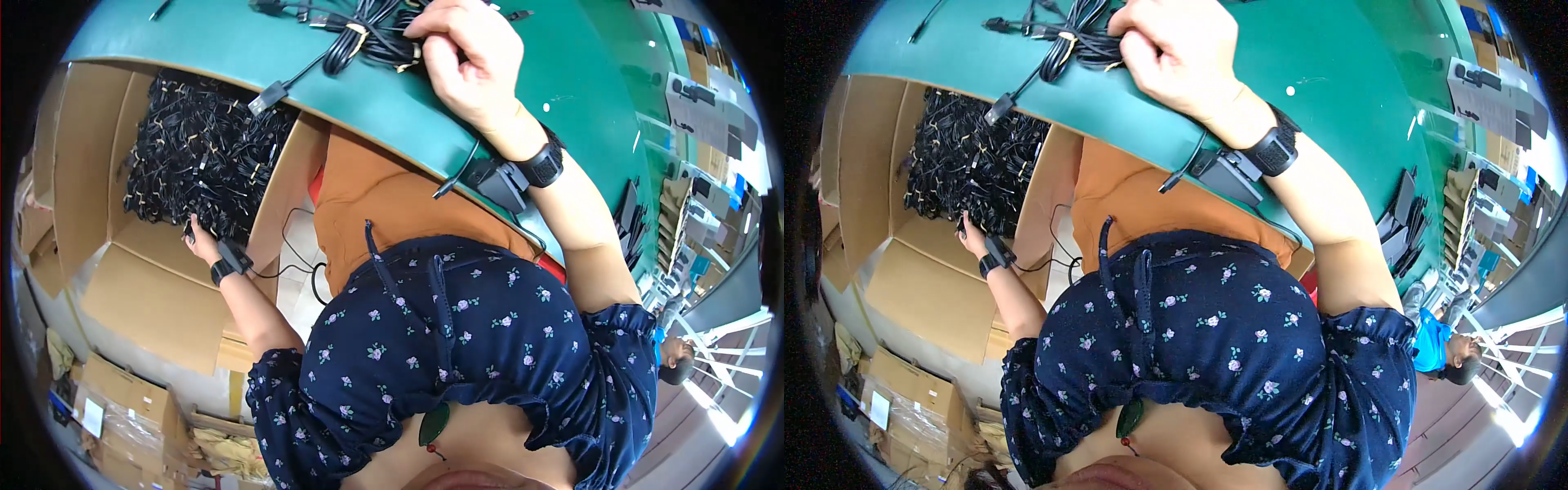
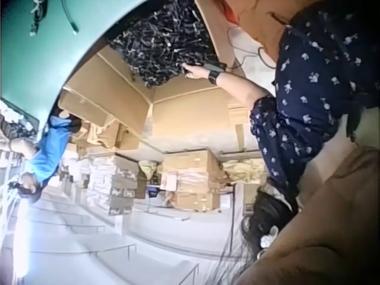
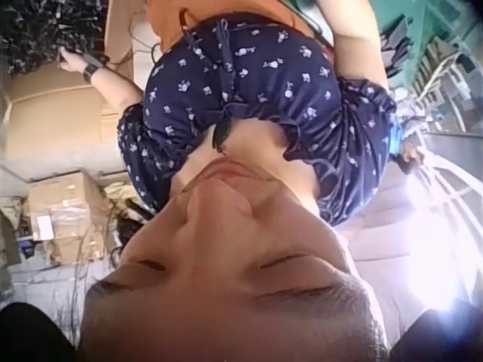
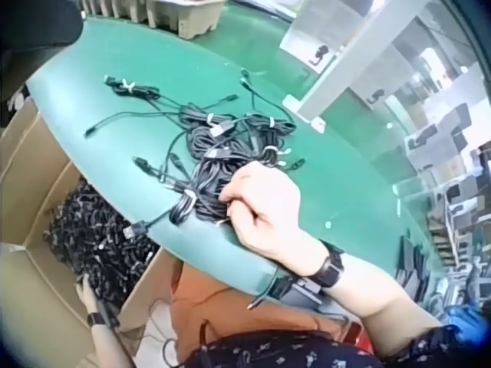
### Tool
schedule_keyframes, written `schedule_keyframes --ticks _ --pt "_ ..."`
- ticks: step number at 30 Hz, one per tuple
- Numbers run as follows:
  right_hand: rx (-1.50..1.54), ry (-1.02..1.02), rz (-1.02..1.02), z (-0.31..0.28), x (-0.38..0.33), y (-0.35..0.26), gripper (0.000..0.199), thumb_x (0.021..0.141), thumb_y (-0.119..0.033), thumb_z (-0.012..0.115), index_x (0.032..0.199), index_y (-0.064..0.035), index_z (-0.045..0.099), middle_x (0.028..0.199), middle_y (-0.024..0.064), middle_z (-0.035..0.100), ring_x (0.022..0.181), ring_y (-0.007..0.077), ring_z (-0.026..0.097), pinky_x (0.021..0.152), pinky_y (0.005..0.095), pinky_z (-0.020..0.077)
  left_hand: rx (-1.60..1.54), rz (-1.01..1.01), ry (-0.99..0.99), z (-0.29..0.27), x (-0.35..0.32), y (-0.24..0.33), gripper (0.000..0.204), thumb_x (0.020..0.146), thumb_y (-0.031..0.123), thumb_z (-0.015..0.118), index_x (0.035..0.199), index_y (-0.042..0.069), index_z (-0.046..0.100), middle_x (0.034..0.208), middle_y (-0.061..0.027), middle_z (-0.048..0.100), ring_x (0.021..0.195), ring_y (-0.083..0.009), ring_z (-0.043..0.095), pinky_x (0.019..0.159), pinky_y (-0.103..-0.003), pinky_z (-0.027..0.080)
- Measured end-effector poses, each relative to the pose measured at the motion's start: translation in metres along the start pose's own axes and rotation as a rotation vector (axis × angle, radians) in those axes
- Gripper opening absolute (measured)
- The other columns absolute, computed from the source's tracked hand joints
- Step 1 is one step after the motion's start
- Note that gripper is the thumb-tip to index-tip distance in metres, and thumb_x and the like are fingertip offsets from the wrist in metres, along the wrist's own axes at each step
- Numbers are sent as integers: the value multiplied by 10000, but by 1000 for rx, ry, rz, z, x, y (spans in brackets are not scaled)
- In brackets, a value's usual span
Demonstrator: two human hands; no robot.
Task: The person picks up a bundle of cables from a box and places them on the table. They then take a cable and a base plate, join them together, and place the assembled unit into a cardboard tray, repeating the process.
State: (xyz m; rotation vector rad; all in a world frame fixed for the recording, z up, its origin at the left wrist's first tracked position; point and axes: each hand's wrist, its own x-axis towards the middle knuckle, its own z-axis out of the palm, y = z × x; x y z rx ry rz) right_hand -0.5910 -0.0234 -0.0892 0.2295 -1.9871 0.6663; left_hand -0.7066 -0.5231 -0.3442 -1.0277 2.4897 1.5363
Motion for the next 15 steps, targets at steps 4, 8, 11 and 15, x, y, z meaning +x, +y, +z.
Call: schedule_keyframes --ticks 4,8,11,15 --pt "-158 -84 -45 1 -1 -4 95 667 -15 562 707 -93 601 716 69 575 616 245 562 558 327 444 -8 98 -14 -23 -16 18 566 705 293 779 1082 -47 527 1004 -116 606 852 -191 566 786 -314 474" --pt "-142 -191 285 -12 17 -22 87 675 -27 567 712 -98 601 722 65 574 626 247 564 565 326 446 101 285 -14 -13 -68 92 513 735 247 767 1091 -33 525 986 -114 612 815 -188 589 715 -316 507" --pt "-145 -43 -54 -1 1 -2 75 680 -36 567 708 -100 596 714 64 567 623 249 562 563 328 444 -19 309 -136 -48 -55 116 314 798 179 707 1015 -11 584 926 -75 629 803 -156 588 709 -290 499" --pt "-106 -50 26 2 1 -10 64 688 -47 564 698 -106 585 705 61 558 618 254 556 555 335 438 -167 363 -36 -101 -66 175 297 818 202 676 1024 3 596 972 -80 627 835 -165 596 749 -297 505"
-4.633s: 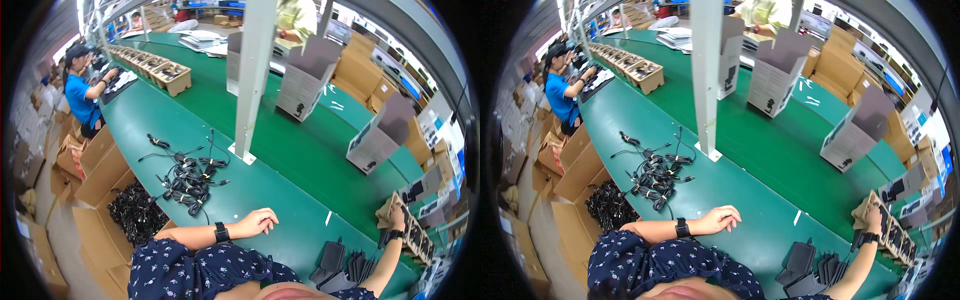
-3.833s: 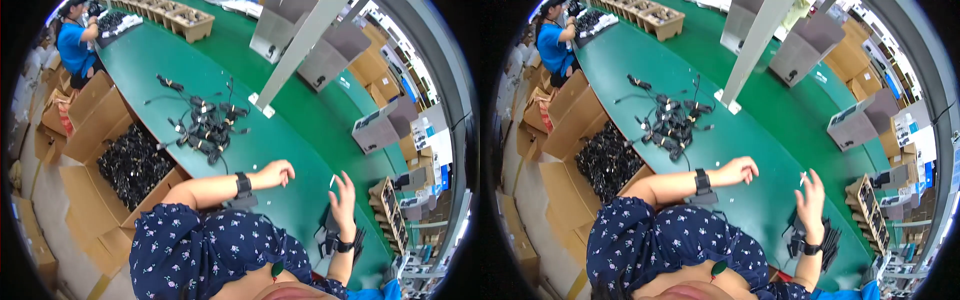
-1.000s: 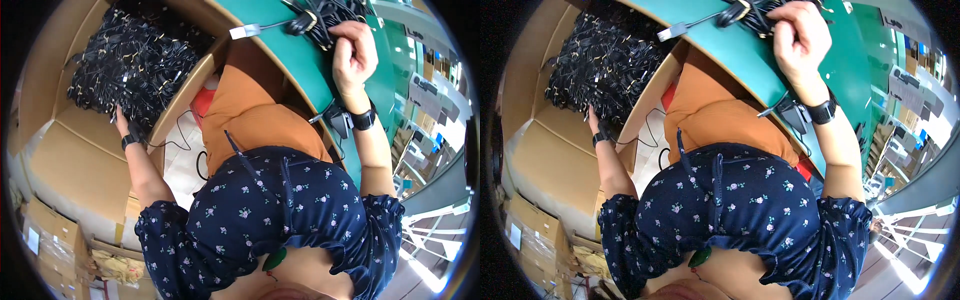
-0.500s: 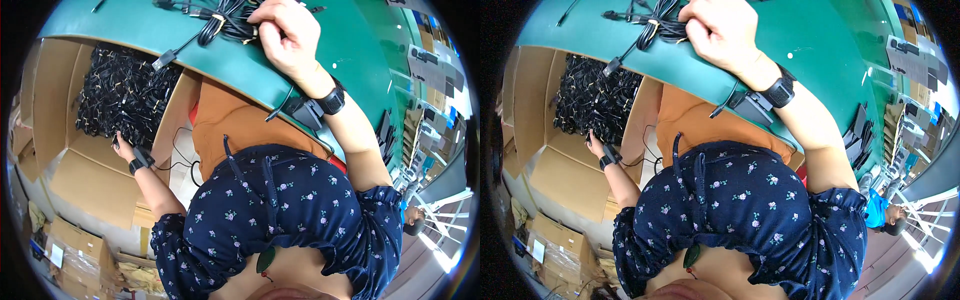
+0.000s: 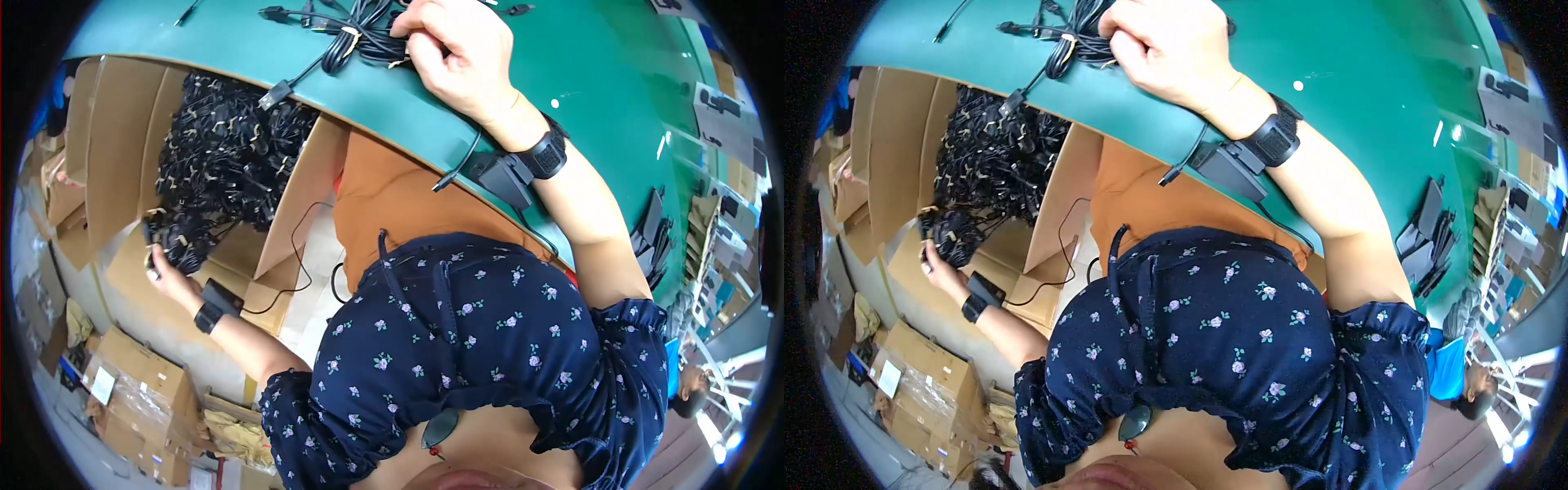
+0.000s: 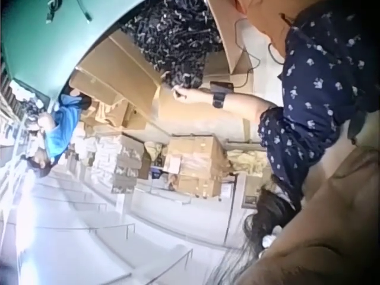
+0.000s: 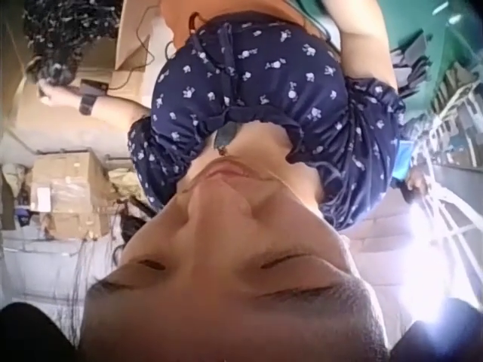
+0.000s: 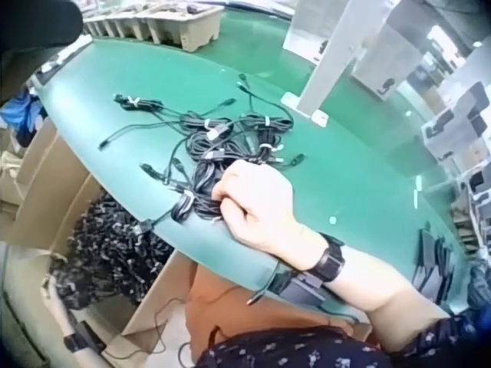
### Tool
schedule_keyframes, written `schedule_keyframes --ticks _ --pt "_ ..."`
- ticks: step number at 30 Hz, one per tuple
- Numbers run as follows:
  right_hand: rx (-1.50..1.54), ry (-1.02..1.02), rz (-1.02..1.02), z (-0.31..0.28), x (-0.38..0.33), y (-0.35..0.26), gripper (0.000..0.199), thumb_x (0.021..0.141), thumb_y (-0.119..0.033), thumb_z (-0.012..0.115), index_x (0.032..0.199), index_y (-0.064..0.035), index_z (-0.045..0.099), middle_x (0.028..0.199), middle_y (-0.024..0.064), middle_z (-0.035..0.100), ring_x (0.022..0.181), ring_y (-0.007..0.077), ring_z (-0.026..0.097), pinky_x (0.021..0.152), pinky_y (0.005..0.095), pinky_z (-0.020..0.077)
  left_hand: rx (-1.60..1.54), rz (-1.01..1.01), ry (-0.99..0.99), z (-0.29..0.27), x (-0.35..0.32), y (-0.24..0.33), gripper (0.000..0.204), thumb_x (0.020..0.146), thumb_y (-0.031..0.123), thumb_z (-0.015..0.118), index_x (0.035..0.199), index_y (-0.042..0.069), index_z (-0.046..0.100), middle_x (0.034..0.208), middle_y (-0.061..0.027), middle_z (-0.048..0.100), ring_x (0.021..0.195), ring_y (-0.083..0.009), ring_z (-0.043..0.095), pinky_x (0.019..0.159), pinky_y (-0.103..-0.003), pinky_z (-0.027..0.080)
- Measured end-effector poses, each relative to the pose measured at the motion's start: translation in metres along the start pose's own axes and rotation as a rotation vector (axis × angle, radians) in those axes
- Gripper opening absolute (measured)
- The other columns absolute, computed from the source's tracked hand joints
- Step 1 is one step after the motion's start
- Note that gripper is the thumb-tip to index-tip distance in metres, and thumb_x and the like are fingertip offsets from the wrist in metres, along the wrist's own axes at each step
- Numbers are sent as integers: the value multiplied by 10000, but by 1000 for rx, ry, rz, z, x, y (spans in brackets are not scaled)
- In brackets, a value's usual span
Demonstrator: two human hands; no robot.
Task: The person picks up a bundle of cables from a box and places them on the table. They then take a cable and a base plate, join them together, and place the assembled unit into a cardboard tray, repeating the process.
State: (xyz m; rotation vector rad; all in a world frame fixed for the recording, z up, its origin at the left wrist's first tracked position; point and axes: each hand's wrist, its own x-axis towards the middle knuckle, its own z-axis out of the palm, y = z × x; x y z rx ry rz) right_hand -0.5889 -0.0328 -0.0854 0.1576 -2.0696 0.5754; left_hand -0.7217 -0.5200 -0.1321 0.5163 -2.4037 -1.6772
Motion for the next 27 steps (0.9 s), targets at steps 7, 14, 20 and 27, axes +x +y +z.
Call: schedule_keyframes --ticks 7,14,20,27 --pt "202 200 -30 4 0 1 56 683 -61 561 695 -109 585 703 58 557 619 254 555 557 347 434 -148 297 163 -1 0 172 430 843 262 619 1146 -36 556 1129 -149 581 949 -231 592 850 -328 499" --pt "232 208 -59 10 0 4 49 679 -60 556 692 -104 572 671 57 538 622 250 553 548 349 424 -168 1112 -211 71 17 270 410 790 133 671 1151 -15 547 1108 -158 597 955 -247 606 824 -339 498" --pt "-211 -259 201 -25 -3 0 71 693 -75 559 718 -126 603 734 -4 564 642 191 558 611 296 462 -233 988 -322 275 -55 263 327 855 215 628 1112 29 548 953 -66 623 851 -146 593 702 -242 474" --pt "-124 -237 158 -10 2 -15 82 693 -65 552 716 -122 607 736 5 571 642 193 563 601 295 462 99 800 -848 323 21 206 337 817 129 624 1116 8 525 964 -78 570 808 -133 559 667 -262 471"
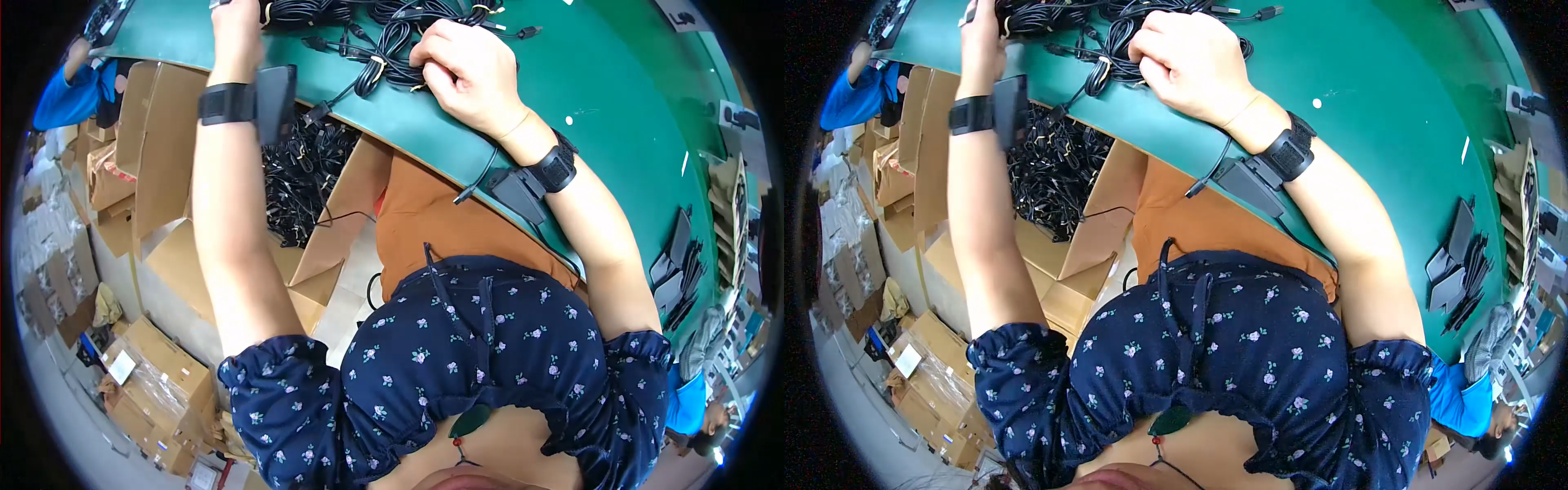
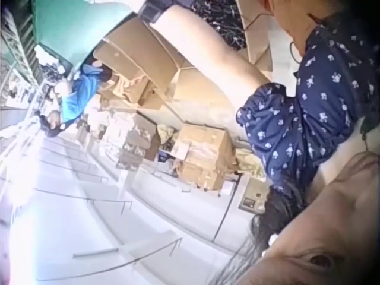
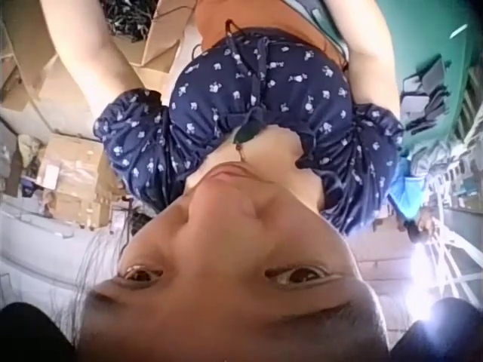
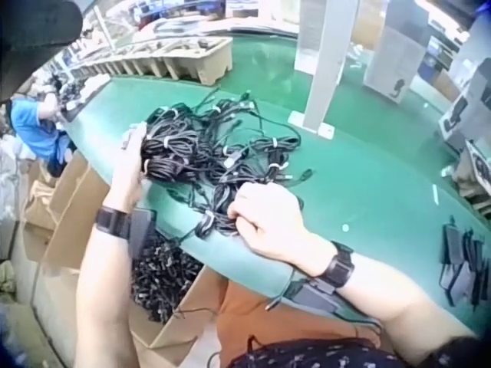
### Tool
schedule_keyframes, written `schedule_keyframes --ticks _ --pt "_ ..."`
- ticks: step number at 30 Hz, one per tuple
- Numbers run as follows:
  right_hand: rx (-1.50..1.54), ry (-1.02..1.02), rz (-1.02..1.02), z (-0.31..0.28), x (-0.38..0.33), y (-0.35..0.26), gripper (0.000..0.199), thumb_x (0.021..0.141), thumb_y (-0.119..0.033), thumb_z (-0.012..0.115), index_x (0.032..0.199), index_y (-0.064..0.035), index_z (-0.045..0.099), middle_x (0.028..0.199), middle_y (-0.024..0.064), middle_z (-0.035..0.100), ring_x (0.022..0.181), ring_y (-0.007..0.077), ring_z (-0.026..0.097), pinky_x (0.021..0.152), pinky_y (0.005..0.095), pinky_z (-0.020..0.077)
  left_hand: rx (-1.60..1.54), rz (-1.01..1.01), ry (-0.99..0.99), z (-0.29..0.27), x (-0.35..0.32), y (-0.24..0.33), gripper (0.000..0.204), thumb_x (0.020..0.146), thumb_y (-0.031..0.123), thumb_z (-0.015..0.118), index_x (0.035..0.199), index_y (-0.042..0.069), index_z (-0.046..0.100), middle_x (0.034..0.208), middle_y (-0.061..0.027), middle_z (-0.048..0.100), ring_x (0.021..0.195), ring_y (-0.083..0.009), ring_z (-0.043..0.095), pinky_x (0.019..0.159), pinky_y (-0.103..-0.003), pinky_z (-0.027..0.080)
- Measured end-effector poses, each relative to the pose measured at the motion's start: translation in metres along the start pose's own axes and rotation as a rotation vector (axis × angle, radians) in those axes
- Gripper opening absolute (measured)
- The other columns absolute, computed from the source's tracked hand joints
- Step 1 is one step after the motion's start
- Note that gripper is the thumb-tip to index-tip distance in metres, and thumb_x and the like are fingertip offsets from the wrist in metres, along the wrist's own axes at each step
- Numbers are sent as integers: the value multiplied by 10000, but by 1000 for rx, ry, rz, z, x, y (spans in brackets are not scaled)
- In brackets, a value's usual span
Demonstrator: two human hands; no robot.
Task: The person picks up a bundle of cables from a box and places them on the table. They then take a cable and a base plate, join them together, and place the assembled unit into a cardboard tray, repeating the process.
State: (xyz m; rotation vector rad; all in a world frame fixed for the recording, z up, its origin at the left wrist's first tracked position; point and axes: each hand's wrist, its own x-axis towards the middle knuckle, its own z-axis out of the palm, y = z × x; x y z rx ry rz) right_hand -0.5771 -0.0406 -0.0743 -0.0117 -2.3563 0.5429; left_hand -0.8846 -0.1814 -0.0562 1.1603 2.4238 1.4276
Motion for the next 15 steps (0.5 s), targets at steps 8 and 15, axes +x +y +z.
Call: schedule_keyframes --ticks 8,15 --pt "85 -23 72 -13 11 -6 53 671 -62 548 695 -104 572 687 61 541 633 262 552 563 351 429 257 -329 -4 0 -53 124 469 834 331 656 1180 43 523 740 -11 584 565 -80 535 511 -206 455" --pt "111 -71 56 -18 19 -19 116 627 10 533 694 -65 590 685 89 552 630 259 559 578 337 437 -34 -336 368 -102 -134 12 362 895 233 594 1142 -24 530 1022 -154 648 883 -191 651 700 -264 516"
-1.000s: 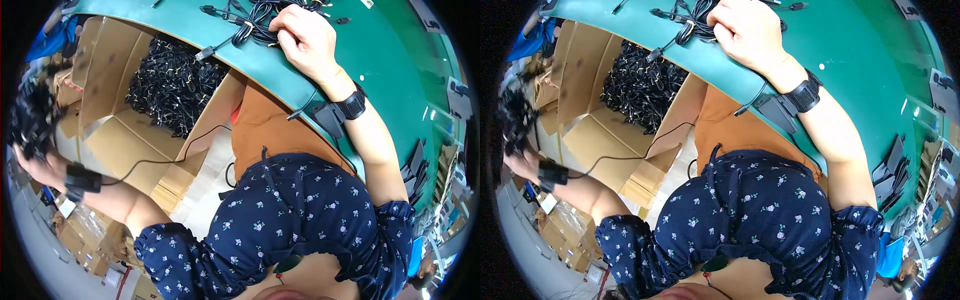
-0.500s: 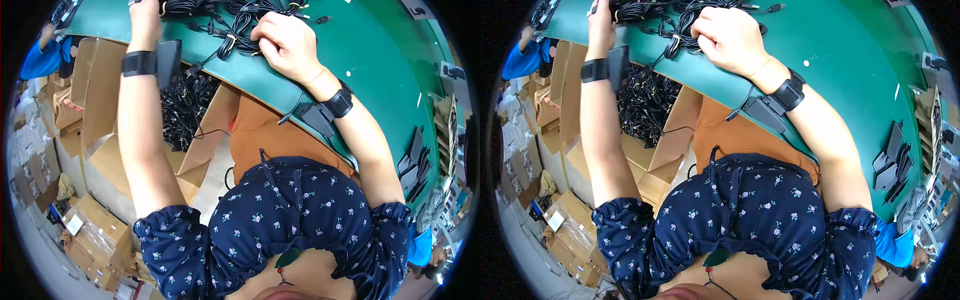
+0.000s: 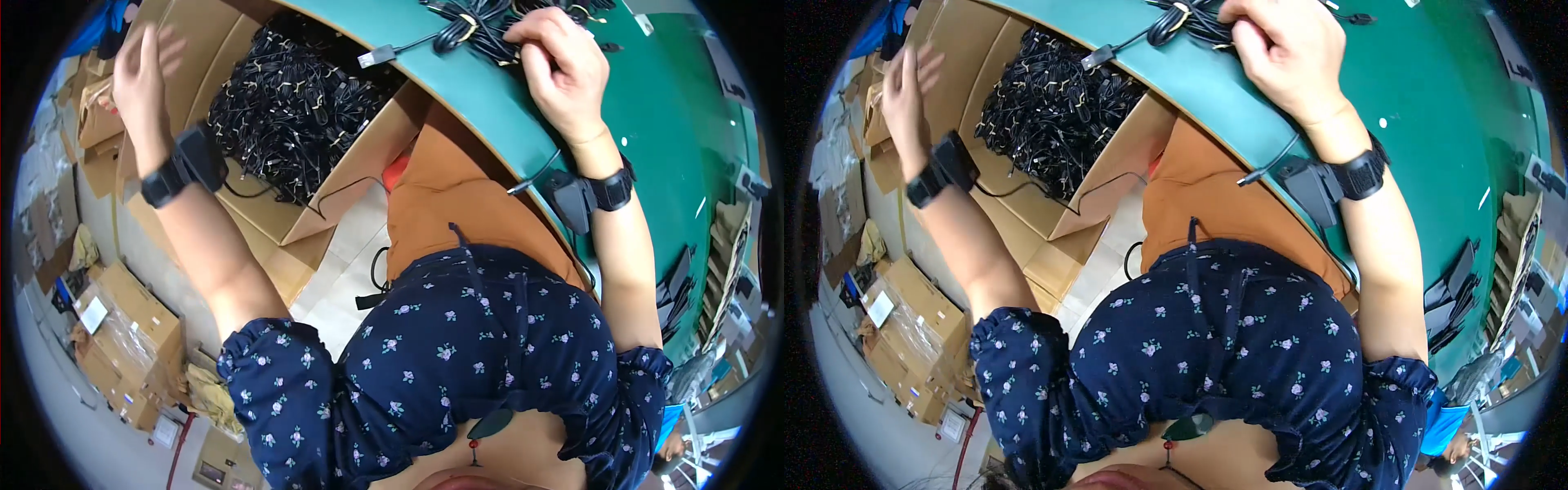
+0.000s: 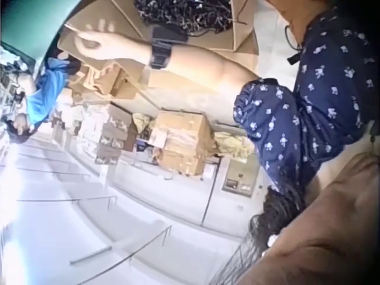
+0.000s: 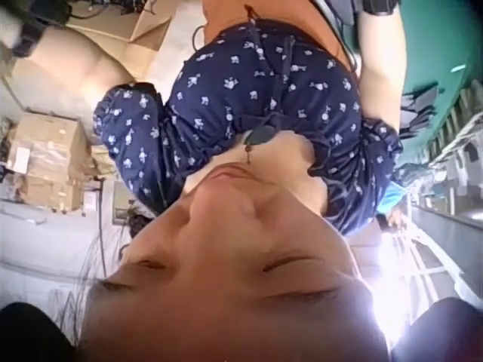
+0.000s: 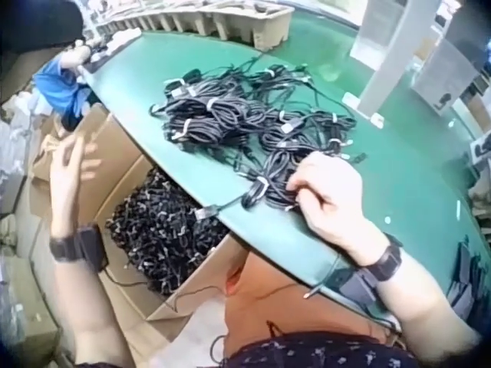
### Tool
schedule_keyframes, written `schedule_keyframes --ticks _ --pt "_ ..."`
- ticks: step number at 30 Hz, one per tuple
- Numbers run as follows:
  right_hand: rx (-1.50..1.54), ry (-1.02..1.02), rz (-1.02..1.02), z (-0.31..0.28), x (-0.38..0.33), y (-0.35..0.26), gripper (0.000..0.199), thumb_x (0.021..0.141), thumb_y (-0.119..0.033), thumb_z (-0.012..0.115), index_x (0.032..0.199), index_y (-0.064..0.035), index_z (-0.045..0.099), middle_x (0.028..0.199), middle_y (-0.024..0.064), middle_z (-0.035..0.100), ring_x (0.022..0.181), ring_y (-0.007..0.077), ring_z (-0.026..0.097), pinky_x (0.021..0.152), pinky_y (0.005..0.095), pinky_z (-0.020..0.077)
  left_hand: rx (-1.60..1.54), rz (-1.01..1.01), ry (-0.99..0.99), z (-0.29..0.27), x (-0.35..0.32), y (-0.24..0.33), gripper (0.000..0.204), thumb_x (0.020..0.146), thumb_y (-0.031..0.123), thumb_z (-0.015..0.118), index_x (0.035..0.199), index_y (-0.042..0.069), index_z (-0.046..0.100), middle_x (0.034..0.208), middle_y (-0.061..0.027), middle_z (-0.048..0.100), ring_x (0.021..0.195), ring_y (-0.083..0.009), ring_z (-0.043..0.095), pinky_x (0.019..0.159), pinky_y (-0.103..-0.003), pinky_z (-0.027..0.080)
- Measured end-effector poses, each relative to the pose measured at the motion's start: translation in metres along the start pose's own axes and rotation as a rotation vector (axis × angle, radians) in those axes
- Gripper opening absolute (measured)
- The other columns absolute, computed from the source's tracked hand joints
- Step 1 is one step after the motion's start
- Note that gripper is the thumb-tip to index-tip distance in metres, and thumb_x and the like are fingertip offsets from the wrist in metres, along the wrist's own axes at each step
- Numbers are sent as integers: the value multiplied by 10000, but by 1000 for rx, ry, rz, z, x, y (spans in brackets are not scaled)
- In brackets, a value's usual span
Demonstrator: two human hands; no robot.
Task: The person picks up a bundle of cables from a box and places them on the table. They then take a cable and a base plate, join them together, and place the assembled unit into a cardboard tray, repeating the process.
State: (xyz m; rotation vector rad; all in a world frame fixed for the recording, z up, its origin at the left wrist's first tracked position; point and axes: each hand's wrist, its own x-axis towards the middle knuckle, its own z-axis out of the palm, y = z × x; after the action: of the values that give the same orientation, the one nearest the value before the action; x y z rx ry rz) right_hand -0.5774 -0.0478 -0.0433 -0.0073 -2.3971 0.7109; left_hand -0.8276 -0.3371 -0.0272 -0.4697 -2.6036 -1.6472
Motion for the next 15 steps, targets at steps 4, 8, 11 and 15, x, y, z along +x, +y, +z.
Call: schedule_keyframes --ticks 4,8,11,15 --pt "11 -17 3 8 -10 14 104 678 -32 552 724 -93 623 768 50 620 656 210 595 592 307 476 -80 -309 113 -47 -63 -139 284 911 311 569 867 30 573 727 -42 584 601 -103 562 490 -199 411" --pt "-159 146 -101 18 -12 27 31 687 -150 580 673 -145 608 660 12 541 626 213 575 555 338 468 213 -688 -318 -15 -153 -226 546 829 593 551 532 152 430 502 46 370 417 -66 300 410 -224 246" --pt "-182 -3 -14 23 -12 28 72 636 -101 578 680 -150 607 706 17 603 616 223 591 539 339 478 419 -925 -609 17 -181 -233 742 779 700 509 672 -23 641 638 -74 575 604 -186 527 571 -325 421" --pt "-150 97 15 25 -10 16 68 633 -108 591 664 -167 578 694 -12 526 641 194 550 556 331 435 320 -665 -589 52 -208 -321 731 825 618 509 1060 -70 585 924 -115 626 759 -166 568 696 -274 463"
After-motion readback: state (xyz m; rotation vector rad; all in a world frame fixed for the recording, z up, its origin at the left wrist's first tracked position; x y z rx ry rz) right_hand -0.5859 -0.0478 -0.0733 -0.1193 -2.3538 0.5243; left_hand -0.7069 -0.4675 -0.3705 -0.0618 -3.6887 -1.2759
